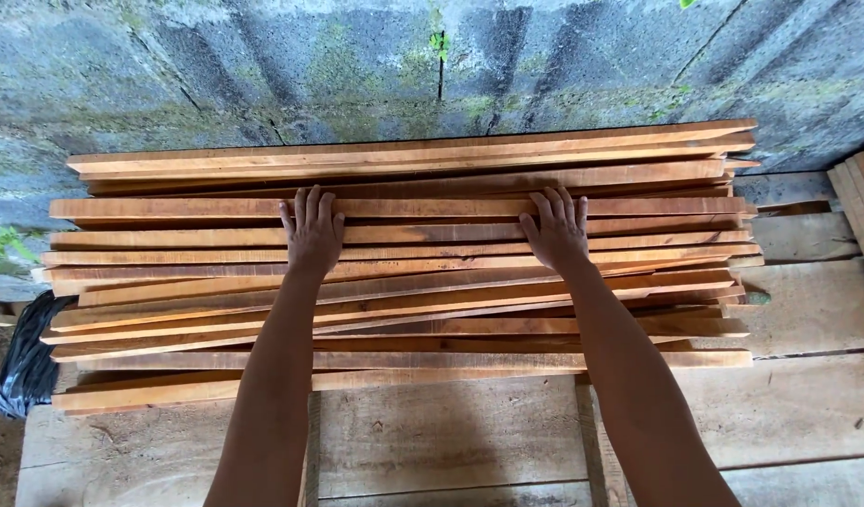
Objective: Sorting and organizing long wooden laths on a workbench for bundling.
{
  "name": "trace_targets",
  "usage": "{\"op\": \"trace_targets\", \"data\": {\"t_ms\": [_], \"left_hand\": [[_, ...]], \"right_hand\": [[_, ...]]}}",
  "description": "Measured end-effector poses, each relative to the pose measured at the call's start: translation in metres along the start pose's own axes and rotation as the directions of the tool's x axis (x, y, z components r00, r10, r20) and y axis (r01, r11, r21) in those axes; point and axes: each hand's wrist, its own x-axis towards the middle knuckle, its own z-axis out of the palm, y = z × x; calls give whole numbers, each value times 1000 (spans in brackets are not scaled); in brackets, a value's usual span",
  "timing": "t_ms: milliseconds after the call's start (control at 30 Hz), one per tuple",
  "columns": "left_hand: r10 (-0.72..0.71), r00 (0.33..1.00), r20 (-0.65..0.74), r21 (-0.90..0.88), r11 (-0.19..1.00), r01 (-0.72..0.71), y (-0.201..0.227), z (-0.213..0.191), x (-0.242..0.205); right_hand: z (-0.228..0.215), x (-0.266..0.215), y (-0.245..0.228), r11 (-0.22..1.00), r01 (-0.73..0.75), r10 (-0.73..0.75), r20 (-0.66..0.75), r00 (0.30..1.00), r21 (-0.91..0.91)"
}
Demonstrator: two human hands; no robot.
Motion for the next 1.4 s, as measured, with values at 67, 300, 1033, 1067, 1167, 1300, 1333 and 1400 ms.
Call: {"op": "trace_targets", "data": {"t_ms": [67, 300, 1033, 1067, 1167, 1300, 1333, 1400], "left_hand": [[27, 1000, -2, 27, 999, -27, -10, 8, 7], [145, 982, -118, 300, 948, -104, -44, 45, 25], [372, 880, -297, 413, 881, -232, 17, -117, -78], [353, 884, -308, 385, 896, -223, 23, -127, -88], [268, 920, -288, 301, 937, -179, 37, -153, -115], [178, 940, -290, 234, 966, -110, 57, -190, -155], [182, 940, -290, 233, 966, -115, 56, -190, -160], [212, 918, -335, 232, 963, -138, 53, -191, -170]], "right_hand": [[1, 4, 6, 999, -6, 6, 0, 1000, 35], [32, 27, 30, 998, -13, 6, -113, 994, -60], [-73, -78, 28, 799, 260, -566, -533, 629, -542], [-81, -90, 25, 813, 234, -541, -545, 640, -533], [-108, -132, 14, 846, 193, -480, -551, 683, -497], [-138, -186, 0, 865, 176, -439, -539, 719, -470], [-137, -193, 2, 866, 172, -436, -541, 720, -470], [-136, -206, 5, 873, 192, -435, -540, 721, -448]]}}
